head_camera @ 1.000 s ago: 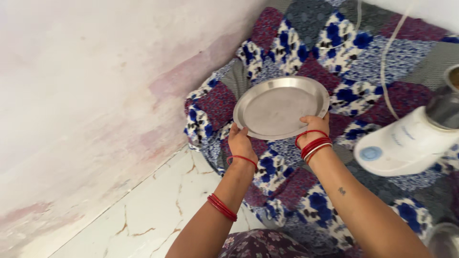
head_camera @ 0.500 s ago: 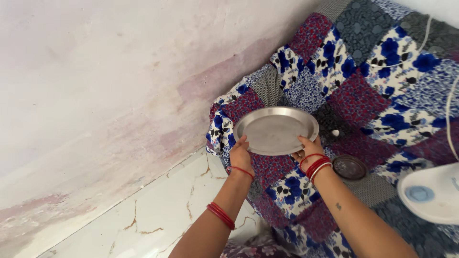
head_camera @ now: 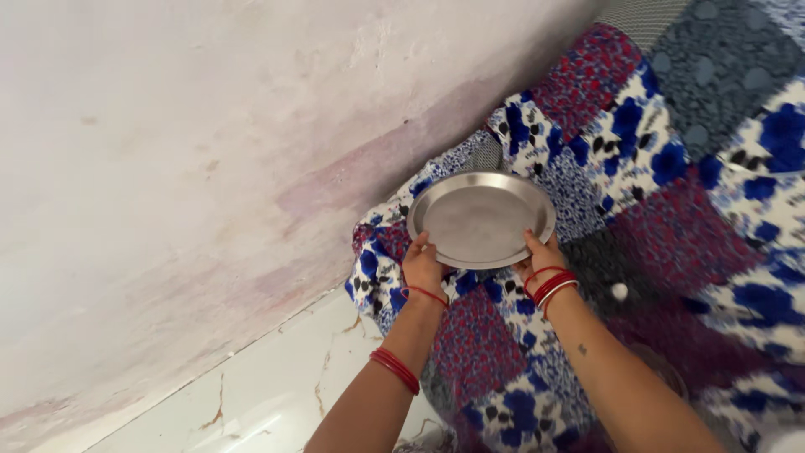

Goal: The person holds a metal plate of grains over a blender jar on a bed and pushes the grains by hand into the jar. They place the lid on the jar, mount it on the blender base, and turn the control knob to blend the grains, holding the lid while it runs.

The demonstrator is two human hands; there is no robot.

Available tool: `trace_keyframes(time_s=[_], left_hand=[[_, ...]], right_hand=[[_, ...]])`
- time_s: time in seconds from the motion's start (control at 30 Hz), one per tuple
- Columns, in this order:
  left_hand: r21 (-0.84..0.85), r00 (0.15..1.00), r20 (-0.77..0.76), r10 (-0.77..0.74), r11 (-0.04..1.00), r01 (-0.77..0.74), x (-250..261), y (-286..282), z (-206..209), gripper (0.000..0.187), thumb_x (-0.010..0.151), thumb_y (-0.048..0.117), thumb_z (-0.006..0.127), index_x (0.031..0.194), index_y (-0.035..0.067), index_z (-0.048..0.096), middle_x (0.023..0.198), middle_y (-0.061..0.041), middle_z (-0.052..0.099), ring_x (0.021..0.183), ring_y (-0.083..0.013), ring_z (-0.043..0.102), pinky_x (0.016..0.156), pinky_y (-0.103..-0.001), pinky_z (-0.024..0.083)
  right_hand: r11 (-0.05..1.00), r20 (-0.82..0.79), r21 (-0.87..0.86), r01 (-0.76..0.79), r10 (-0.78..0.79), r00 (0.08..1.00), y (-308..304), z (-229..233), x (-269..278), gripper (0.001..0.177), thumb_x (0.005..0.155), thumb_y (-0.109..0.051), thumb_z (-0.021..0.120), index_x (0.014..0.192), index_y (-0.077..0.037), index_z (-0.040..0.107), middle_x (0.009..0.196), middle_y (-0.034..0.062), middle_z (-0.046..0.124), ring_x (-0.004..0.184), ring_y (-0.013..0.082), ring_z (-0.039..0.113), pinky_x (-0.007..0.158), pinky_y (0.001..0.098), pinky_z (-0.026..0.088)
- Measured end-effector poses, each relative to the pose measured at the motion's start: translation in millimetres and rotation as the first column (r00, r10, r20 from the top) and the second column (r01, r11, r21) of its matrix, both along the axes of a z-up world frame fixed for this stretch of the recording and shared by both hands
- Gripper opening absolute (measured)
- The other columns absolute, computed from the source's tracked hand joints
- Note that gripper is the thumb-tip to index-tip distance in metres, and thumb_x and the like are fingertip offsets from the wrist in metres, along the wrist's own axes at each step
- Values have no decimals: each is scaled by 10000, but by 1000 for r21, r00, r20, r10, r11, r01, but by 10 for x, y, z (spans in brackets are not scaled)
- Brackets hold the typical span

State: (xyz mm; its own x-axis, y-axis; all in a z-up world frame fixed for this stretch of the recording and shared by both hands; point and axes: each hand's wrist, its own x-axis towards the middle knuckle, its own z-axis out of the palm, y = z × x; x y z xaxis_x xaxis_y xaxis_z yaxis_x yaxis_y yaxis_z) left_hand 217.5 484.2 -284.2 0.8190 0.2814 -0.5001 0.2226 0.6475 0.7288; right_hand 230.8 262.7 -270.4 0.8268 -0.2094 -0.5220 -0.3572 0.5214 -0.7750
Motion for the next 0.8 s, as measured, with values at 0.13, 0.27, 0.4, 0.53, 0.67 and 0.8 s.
trace_keyframes(time_s=[0.13, 0.27, 0.4, 0.53, 0.67, 0.8], left_hand=[[-60, 977, -214, -14, 998, 2, 335, -127, -42, 583, 958, 51, 492, 1505, 206, 363, 1187, -39, 618, 978, -208, 649, 708, -387, 568], [49, 964, -261, -52, 997, 67, 600, -198, -423, 575, 959, 33, 486, 1510, 163, 385, 1216, -169, 624, 956, -316, 624, 725, -440, 464], [176, 995, 80, 52, 982, -66, 862, -170, -908, 506, 903, -29, 512, 1407, -28, 470, 1245, -199, 672, 1107, -341, 662, 902, -401, 535], [555, 999, -12, 47, 831, -33, 918, -172, -1051, 596, 881, -64, 579, 1452, -28, 412, 1390, -277, 563, 1292, -426, 508, 1065, -425, 430], [828, 998, -61, 33, 559, 32, 639, -500, -852, 728, 867, -39, 664, 1517, -12, 339, 1562, -363, 242, 1475, -500, 218, 1159, -470, 314], [775, 987, -157, -14, 618, 132, 359, -967, -668, 744, 850, 57, 627, 1544, 66, 361, 1689, -281, 163, 1382, -404, 446, 1116, -414, 432]], right_hand=[[987, 126, 158, -27, 7, 992, 1, -417, 448, 591, 1008, -193, 549, 1542, -353, 352, 1450, 61, 540, 1259, 271, 596, 973, 472, 581], [980, -52, -7, -197, 196, 979, 53, -777, 713, 582, 1034, -254, 477, 1576, -342, 283, 1410, 100, 570, 1231, 295, 611, 967, 459, 577], [913, -189, -117, -392, 367, 911, 169, -942, 978, 552, 1102, -366, 479, 1594, -141, 368, 1384, 159, 615, 1154, 305, 670, 904, 429, 637], [866, -317, -278, -415, 325, 891, 192, -921, 956, 672, 1036, -366, 462, 1616, -327, 125, 1391, 154, 541, 1068, 307, 669, 864, 431, 610], [898, -278, -214, -385, 322, 905, 60, -1120, 733, 754, 1009, -471, 454, 1621, -314, 42, 1464, 105, 526, 1084, 265, 671, 900, 447, 580], [959, -222, -179, -220, 179, 958, -195, -1748, 565, 681, 996, -445, 530, 1559, -203, 232, 1452, 175, 566, 1167, 311, 631, 987, 449, 515]])
